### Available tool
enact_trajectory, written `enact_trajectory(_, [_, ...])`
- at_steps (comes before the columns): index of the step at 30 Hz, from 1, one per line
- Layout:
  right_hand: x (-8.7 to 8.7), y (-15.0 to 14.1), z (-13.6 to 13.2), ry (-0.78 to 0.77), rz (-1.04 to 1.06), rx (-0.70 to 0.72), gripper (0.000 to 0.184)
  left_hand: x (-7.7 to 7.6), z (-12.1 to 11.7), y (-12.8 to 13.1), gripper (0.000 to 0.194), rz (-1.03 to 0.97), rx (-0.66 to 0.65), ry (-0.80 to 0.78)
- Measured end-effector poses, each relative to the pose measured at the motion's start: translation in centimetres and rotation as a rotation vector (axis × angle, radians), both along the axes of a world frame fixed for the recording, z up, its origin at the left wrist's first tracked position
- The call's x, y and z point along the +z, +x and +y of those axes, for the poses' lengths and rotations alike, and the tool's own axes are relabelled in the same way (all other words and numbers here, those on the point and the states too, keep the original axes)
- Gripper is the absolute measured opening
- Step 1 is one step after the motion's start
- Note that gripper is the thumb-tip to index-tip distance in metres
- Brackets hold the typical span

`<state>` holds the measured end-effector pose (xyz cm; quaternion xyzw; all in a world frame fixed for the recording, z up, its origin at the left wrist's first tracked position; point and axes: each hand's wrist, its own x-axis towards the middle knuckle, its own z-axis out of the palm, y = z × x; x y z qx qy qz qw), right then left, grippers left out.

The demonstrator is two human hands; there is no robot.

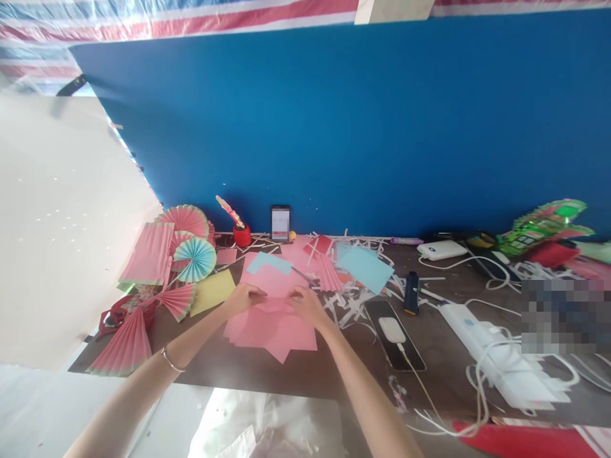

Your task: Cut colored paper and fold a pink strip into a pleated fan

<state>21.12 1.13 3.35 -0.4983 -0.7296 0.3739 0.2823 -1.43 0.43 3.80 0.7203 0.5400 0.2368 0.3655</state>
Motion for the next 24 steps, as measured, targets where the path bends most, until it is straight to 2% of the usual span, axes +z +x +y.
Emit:
enact_trajectory(4, [-0.5,1.1,0.0,-0.054,0.092,-0.027,0.024,0.5,-0.1,-0.6,0.034,-0.122,0.020,-0.076])
enact_trajectory(9, [-0.8,1.8,-0.2,0.013,0.019,-0.007,0.021,1.2,-0.3,-1.7,0.033,-0.107,-0.021,-0.074])
enact_trajectory(13, [-0.6,1.8,-0.1,0.117,-0.079,-0.004,0.023,0.4,-0.1,-2.5,0.029,-0.070,-0.099,-0.016])
enact_trajectory(16, [-0.3,1.8,-0.1,0.253,-0.186,0.081,0.024,-0.5,0.1,-3.0,0.035,-0.067,-0.123,0.010])
enact_trajectory(18, [-0.1,1.7,-0.2,0.379,-0.282,0.151,0.028,-1.2,0.2,-3.3,0.035,-0.013,-0.132,0.094])
enact_trajectory(20, [-0.2,1.5,-0.4,0.490,-0.373,0.192,0.030,-1.8,0.3,-3.5,0.029,0.102,-0.158,0.274])
enact_trajectory(22, [-0.6,1.2,-0.6,0.544,-0.441,0.200,0.029,-2.6,0.3,-3.7,0.030,0.232,-0.203,0.479])
enact_trajectory(24, [-1.3,1.0,-0.7,0.570,-0.496,0.213,0.029,-3.5,0.1,-3.6,0.033,0.364,-0.236,0.609])
